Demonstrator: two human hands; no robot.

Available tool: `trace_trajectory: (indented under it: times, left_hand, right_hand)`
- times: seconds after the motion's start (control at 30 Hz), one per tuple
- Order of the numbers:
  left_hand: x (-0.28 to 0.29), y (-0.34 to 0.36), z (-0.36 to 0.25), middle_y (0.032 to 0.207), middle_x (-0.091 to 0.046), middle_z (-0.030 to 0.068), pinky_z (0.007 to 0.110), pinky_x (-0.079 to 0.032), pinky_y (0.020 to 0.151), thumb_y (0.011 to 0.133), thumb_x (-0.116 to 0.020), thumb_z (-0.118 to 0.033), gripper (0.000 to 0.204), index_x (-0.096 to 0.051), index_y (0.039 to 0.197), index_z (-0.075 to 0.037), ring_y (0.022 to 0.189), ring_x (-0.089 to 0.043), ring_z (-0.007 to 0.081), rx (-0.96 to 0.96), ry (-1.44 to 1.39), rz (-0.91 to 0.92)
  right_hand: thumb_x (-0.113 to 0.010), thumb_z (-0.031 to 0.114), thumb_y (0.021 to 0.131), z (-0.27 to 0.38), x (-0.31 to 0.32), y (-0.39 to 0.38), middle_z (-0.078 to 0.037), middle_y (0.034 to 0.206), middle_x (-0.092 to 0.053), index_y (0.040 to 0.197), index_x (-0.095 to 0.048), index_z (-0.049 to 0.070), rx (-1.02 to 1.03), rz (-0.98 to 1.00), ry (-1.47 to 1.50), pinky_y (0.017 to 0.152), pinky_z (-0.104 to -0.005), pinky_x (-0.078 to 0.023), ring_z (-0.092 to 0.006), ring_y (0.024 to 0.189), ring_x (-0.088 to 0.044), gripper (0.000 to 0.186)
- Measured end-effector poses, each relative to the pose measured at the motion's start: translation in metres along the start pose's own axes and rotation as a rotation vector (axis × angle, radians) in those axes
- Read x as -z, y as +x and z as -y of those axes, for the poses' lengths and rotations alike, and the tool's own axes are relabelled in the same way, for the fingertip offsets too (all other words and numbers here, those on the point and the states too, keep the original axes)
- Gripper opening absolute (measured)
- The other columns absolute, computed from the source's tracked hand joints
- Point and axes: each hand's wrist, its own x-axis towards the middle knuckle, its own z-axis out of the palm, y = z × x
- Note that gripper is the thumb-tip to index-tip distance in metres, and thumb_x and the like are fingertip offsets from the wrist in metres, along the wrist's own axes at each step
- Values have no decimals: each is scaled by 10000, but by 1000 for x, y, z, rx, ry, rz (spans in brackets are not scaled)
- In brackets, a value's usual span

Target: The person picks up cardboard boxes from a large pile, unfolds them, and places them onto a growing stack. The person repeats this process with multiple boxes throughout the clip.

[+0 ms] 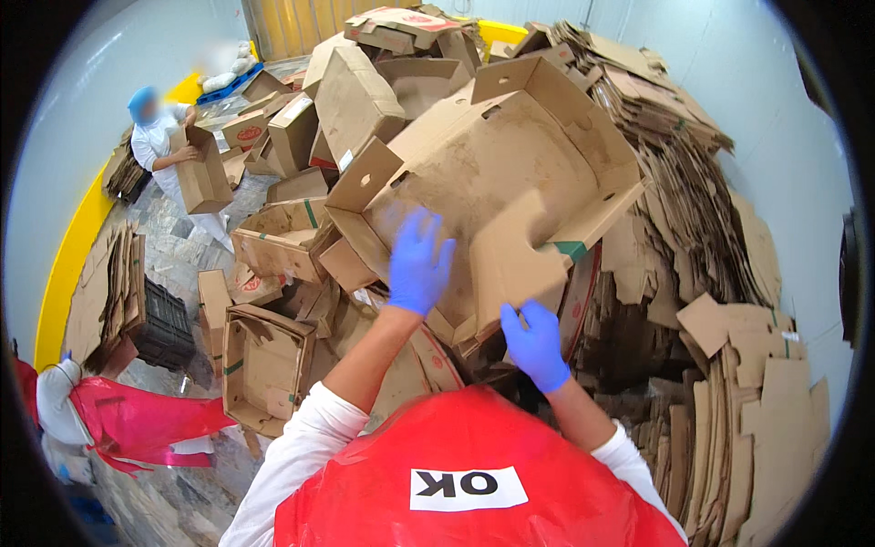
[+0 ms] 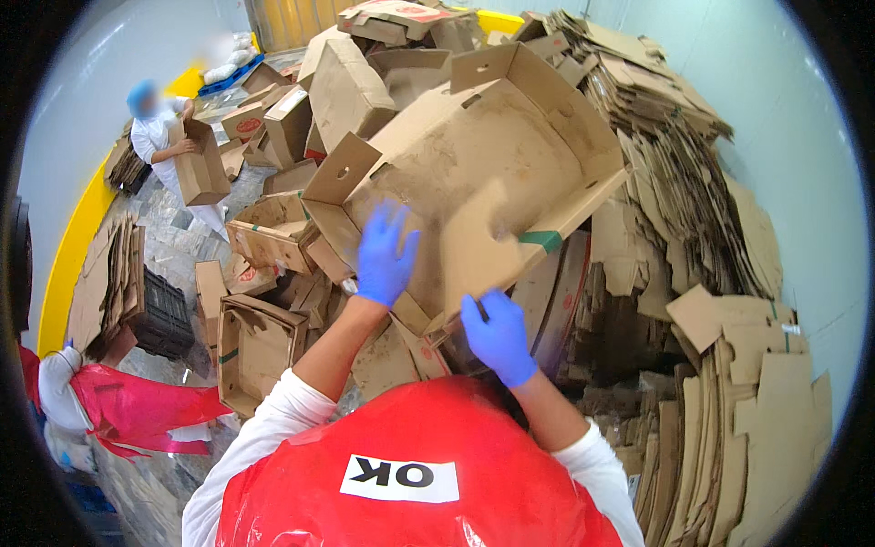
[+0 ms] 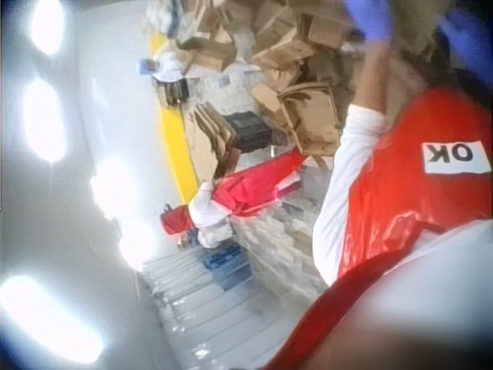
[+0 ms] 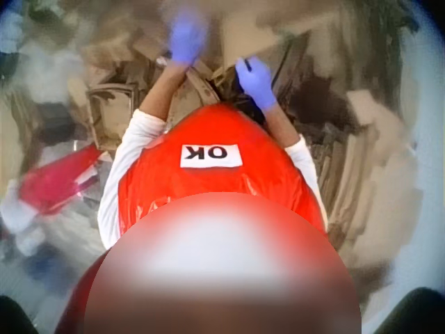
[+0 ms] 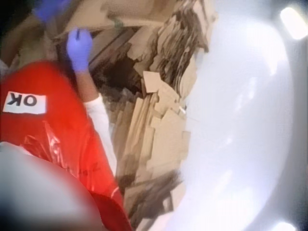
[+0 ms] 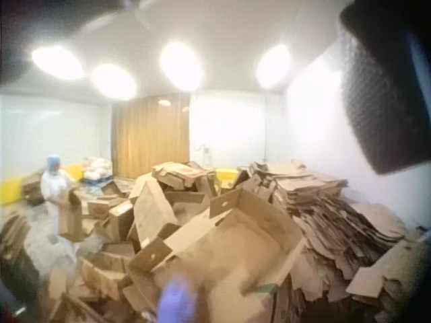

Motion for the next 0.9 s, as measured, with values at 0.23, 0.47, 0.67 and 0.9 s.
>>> trace_trajectory:
  times: [0.23,0.47,0.67,0.9]
  left_hand:
    - [-21,-3,-13,1383,-613,126,502,-535,972,1056,-319,-644,677,-500,1487,-153,1211,-619,322,885,-1478,875]
    - [-39,2,-19,1331,-677,129,503,-508,1066,1026,-461,-384,491,-598,1386,-80,1227,-649,293,1074,-1384,875]
    - [-19,6,-28,1322,-678,139,483,-468,1116,1002,-456,-272,430,-622,1328,-47,1228,-640,293,1029,-1496,688]
    - [23,18,-46,1280,-686,157,439,-494,1085,993,-511,-195,376,-617,1299,-4,1186,-651,279,717,-1593,555]
  right_hand:
    - [-727,174,916,-14,5,20,-208,1407,-561,1423,-534,20,451,-336,-28,1179,-480,-338,-407,1360,-482,564]
    - [-569,335,1069,-104,-11,42,-164,1495,-488,1589,-270,18,-351,-302,916,1156,-399,-384,-261,1363,-489,678]
    - [-509,370,1094,-124,-22,59,-177,1478,-508,1589,-266,5,-339,-397,887,1131,-378,-401,-251,1339,-509,661]
    - [-525,341,1086,-155,-28,84,-199,1429,-555,1560,-331,-11,-117,-346,676,1087,-399,-441,-266,1294,-551,622]
